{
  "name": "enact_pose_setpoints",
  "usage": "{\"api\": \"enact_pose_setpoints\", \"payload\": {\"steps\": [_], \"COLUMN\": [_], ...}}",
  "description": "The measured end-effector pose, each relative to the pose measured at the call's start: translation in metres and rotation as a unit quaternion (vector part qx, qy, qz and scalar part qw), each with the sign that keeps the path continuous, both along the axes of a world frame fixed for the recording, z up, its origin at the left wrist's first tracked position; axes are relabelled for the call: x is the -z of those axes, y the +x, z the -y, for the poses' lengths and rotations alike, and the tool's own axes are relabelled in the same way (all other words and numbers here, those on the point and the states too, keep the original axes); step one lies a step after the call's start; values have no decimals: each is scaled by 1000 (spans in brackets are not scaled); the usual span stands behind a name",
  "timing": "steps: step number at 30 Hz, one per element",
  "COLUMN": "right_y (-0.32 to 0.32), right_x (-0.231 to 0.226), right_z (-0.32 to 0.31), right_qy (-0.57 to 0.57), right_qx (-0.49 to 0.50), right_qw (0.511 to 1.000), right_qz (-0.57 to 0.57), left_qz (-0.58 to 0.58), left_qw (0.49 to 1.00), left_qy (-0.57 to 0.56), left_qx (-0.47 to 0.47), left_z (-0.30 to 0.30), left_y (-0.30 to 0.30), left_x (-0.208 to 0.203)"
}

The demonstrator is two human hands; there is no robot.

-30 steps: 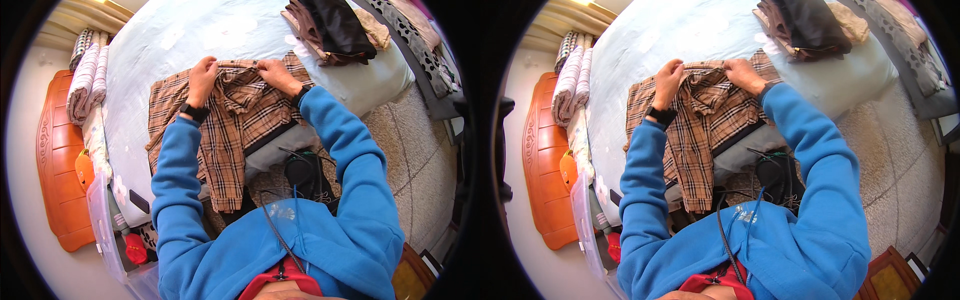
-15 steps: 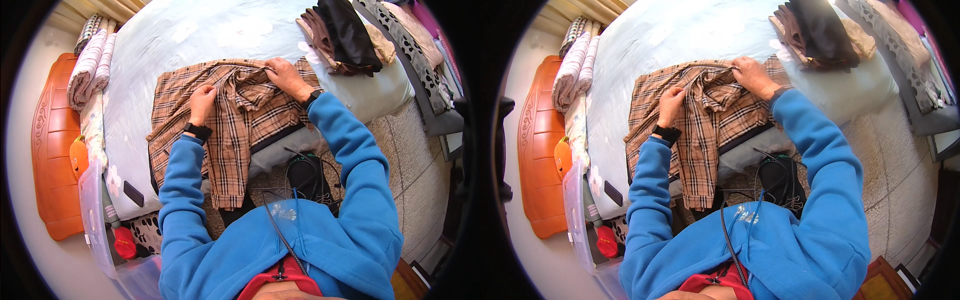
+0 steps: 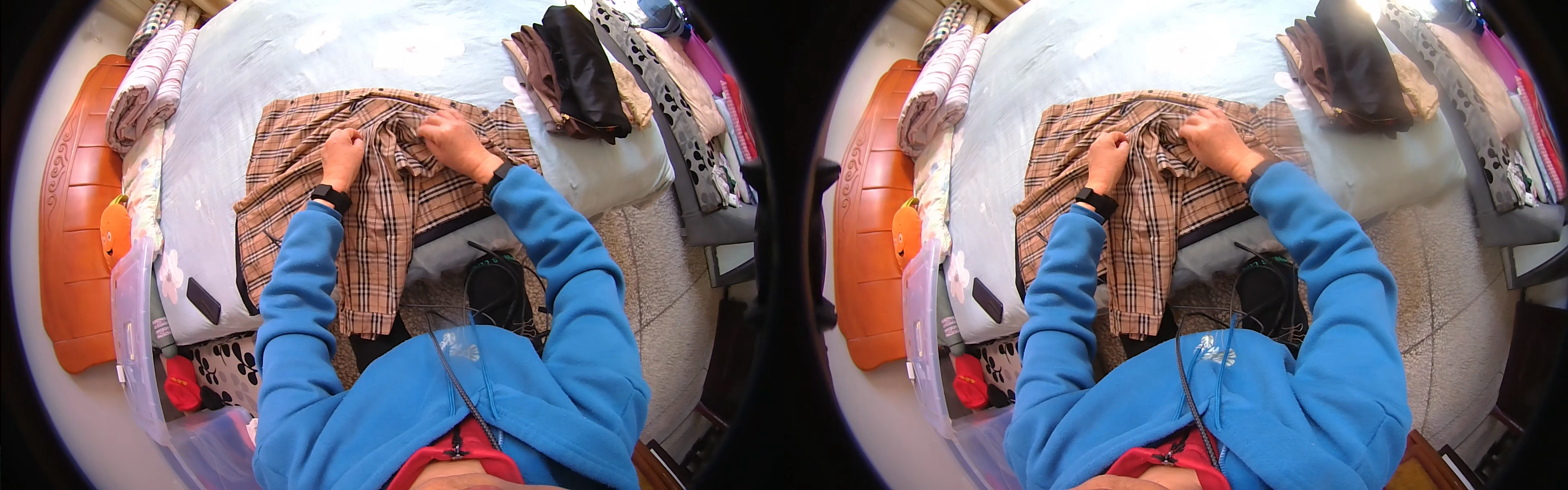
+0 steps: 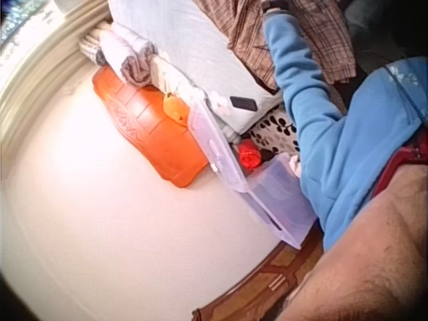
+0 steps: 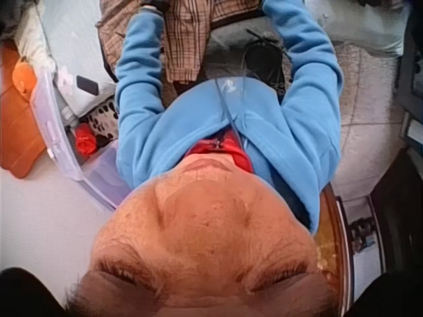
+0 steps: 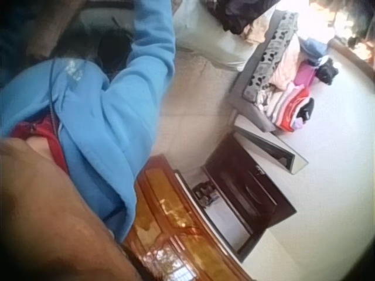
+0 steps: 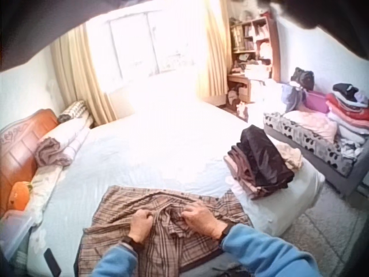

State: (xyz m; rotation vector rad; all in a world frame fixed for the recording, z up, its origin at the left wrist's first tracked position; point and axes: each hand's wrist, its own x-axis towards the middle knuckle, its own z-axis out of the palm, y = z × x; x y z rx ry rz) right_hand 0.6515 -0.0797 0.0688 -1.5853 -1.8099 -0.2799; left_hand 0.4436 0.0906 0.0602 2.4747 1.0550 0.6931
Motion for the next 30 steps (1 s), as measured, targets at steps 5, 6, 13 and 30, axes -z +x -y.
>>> {"api": "enact_pose_setpoints", "payload": {"steps": [5,6,13,30], "right_y": [2,5,8,4], "right_x": [8,7,3,1], "right_z": [23,23,-4,-21], "right_qy": [-68,-76,-157,-201], "right_qx": [-26,-45,50,147], "right_qw": [997,996,976,966], "right_qz": [3,-27,-145,65], "left_qz": [10,10,20,1], "left_qw": [1000,1000,995,998], "left_qy": [0,-2,-94,-53], "left_qx": [19,17,12,43], "left_z": [-2,-2,9,27], "left_y": [-4,-3,-5,-16], "left_x": [7,6,-11,-6]}}
